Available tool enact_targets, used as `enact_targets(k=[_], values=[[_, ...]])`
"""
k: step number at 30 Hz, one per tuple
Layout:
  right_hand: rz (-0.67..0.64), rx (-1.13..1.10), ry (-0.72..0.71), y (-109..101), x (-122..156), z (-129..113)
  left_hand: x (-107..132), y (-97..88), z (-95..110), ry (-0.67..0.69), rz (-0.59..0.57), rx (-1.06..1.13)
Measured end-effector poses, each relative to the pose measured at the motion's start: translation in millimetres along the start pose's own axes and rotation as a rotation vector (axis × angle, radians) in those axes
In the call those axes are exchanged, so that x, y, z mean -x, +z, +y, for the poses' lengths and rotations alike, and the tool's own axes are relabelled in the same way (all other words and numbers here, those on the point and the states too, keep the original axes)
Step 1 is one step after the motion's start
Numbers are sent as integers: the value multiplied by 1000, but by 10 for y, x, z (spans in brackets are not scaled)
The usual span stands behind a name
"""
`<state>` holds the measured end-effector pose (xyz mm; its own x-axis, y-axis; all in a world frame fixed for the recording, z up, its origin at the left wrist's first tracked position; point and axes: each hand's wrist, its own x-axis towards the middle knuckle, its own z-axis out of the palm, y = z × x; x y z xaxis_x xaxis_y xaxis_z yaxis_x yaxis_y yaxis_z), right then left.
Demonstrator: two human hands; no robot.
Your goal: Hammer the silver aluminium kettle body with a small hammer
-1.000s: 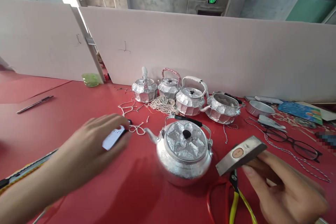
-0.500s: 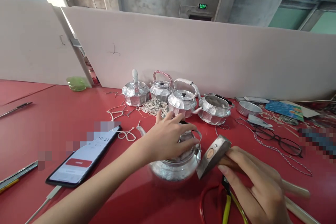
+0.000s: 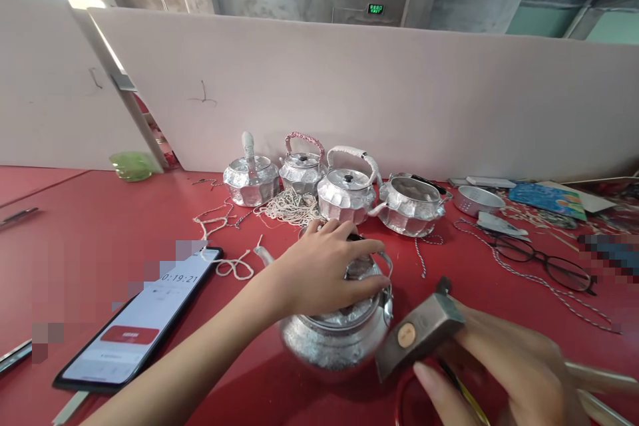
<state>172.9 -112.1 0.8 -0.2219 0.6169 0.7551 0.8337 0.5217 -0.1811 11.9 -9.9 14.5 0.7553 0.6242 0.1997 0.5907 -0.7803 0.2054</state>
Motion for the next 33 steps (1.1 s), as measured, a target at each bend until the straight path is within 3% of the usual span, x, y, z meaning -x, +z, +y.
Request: enact_targets(k=[3,7,12,26,31,33], values=[[-62,-10,23,-18,-57,-30,-1,-4,4,-3,-3,2],[-3,149,-14,-62,-96,-5,-7,-6,11,19,-3,1],[-67,161,-44,8,-106,-50,-2,-2,37,41,-7,3],[468,73,183,304,165,-187,30,27,166,17,7,19],[405,134,28,321,189,-127,33,29,173,18,11,14],[403,157,52,295,185,-95,36,32,174,20,22,15]])
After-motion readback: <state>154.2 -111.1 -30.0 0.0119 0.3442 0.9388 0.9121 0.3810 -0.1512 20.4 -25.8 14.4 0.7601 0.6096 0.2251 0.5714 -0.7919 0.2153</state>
